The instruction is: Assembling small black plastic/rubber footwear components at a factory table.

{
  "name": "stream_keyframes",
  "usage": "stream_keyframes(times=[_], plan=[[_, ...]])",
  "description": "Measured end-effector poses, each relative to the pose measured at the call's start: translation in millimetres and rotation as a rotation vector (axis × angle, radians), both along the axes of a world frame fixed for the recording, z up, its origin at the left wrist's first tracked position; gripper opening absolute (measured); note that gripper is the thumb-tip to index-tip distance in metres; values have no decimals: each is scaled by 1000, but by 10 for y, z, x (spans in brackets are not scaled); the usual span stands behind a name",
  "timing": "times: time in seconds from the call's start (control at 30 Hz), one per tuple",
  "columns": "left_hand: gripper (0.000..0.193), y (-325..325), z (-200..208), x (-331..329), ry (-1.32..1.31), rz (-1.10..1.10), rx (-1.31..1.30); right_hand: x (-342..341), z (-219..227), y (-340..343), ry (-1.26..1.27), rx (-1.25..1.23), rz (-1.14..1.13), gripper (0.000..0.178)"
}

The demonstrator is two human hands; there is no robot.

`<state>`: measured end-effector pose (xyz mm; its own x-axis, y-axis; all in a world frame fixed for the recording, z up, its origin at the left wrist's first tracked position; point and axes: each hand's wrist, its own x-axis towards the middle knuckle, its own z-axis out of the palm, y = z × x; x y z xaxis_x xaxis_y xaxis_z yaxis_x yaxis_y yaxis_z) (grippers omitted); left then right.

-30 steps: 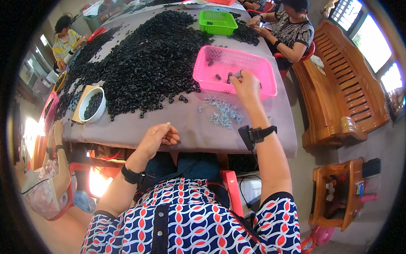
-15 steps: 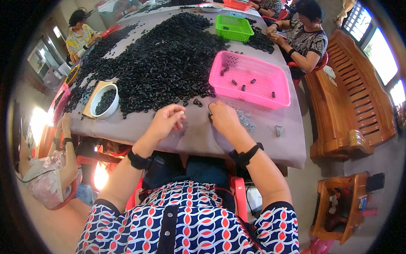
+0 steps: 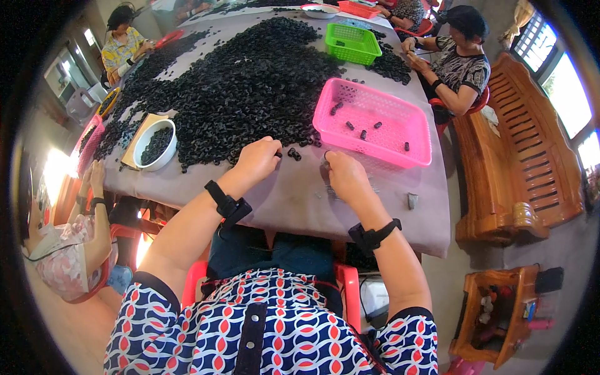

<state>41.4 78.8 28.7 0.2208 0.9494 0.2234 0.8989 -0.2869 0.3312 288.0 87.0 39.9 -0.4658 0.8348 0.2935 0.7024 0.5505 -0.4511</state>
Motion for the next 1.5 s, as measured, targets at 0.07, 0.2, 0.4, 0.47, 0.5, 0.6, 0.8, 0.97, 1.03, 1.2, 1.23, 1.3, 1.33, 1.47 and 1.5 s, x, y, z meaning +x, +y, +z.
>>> stream_keyframes(times=[0.07, 0.2, 0.4, 0.47, 0.5, 0.6, 0.8, 0.97, 1.03, 1.2, 1.23, 1.3, 1.33, 1.47, 1.5], plan=[[13, -24, -16, -14, -15, -10, 26, -26, -48, 19, -120, 52, -17, 9], [17, -246, 15, -18, -301, -59, 77, 2, -50, 55, -147, 11, -26, 9], [19, -717, 3, -72, -1073, -14, -533, -6, 53, -79, 303, -133, -33, 10], [17, -813, 28, -54, -1132, 30, -595, -59, 113, -133, 304, -166, -10, 15], [17, -829, -4, -30, -1137, 23, -592, -52, 93, -112, 299, -161, -12, 15], [14, -876, -90, 8, -1211, 1, -562, -77, 76, -75, 92, 13, 5, 17], [14, -907, -155, 17, -1297, -39, -576, -108, 174, -63, 245, -150, 6, 14], [20, -915, -169, 80, -1304, -15, -605, -159, 158, -135, 527, -426, 65, 13], [20, -927, -102, 112, -1311, -6, -617, -201, 169, -175, 543, -460, 76, 13], [19, -951, -37, 184, -1379, -45, -583, -376, 411, -470, 505, -537, 131, 18], [18, -951, -43, 194, -1367, -59, -563, -403, 412, -504, 428, -423, 154, 13], [18, -960, -52, 195, -1356, -73, -542, -434, 429, -556, 349, -309, 176, 9], [19, -971, -55, 178, -1341, -80, -531, -447, 444, -578, 323, -288, 181, 9], [16, -1018, 23, 157, -1226, -22, -570, -501, 395, -660, 238, -176, 217, 9], [16, -1036, 35, 152, -1228, -19, -568, -517, 390, -673, 236, -177, 220, 9]])
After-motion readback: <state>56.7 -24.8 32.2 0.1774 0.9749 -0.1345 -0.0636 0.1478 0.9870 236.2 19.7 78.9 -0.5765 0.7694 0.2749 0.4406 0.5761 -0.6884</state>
